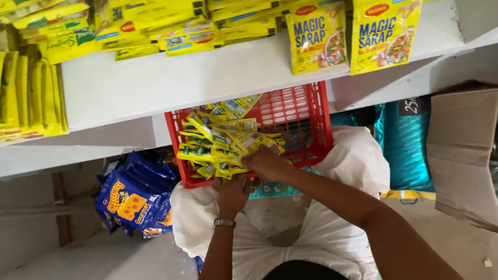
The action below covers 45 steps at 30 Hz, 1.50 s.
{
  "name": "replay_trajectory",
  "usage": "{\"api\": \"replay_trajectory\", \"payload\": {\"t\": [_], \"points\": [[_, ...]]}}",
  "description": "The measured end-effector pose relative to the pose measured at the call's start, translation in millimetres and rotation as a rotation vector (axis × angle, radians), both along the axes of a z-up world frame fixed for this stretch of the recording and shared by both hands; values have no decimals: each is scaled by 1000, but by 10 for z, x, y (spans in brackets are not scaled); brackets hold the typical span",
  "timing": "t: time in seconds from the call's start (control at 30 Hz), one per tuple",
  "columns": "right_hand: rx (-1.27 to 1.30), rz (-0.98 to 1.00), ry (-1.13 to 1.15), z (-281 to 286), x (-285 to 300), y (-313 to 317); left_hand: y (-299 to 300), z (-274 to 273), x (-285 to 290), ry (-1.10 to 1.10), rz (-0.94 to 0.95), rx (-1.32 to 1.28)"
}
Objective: Organizing and stocking seasoning sachets and snacks onto grocery store shelves.
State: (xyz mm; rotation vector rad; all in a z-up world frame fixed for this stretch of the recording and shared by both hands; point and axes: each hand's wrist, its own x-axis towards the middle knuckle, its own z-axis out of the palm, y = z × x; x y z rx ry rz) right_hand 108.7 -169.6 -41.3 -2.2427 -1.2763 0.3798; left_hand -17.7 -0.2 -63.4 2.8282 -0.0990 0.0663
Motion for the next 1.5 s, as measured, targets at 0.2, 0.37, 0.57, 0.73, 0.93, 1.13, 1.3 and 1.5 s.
{"api": "replay_trajectory", "payload": {"t": [0.2, 0.37, 0.57, 0.73, 0.93, 1.13, 1.3, 1.5], "points": [[28, 177, 288, 194, -395, -168, 72, 9, -39, 81, -22, -105], [-59, 201, 415, 378, -573, -457, 87, -220, -66, -97, -48, -115], [132, -26, 264, 740, -69, -616, 83, 77, -51, 130, 29, -358], [217, -602, 11, 614, 301, -639, 85, 662, 14, -275, -17, -292], [454, -690, 239, -1090, 450, -1020, 49, 588, -147, -137, 80, -591], [172, -687, -222, -427, 434, -1050, -55, 901, -394, -176, 139, -690], [263, -932, -315, -167, 517, -915, 71, 1143, -683, -202, 156, -699], [275, -960, -203, -275, 787, -970, 183, 1208, -1014, -286, 219, -795]]}}
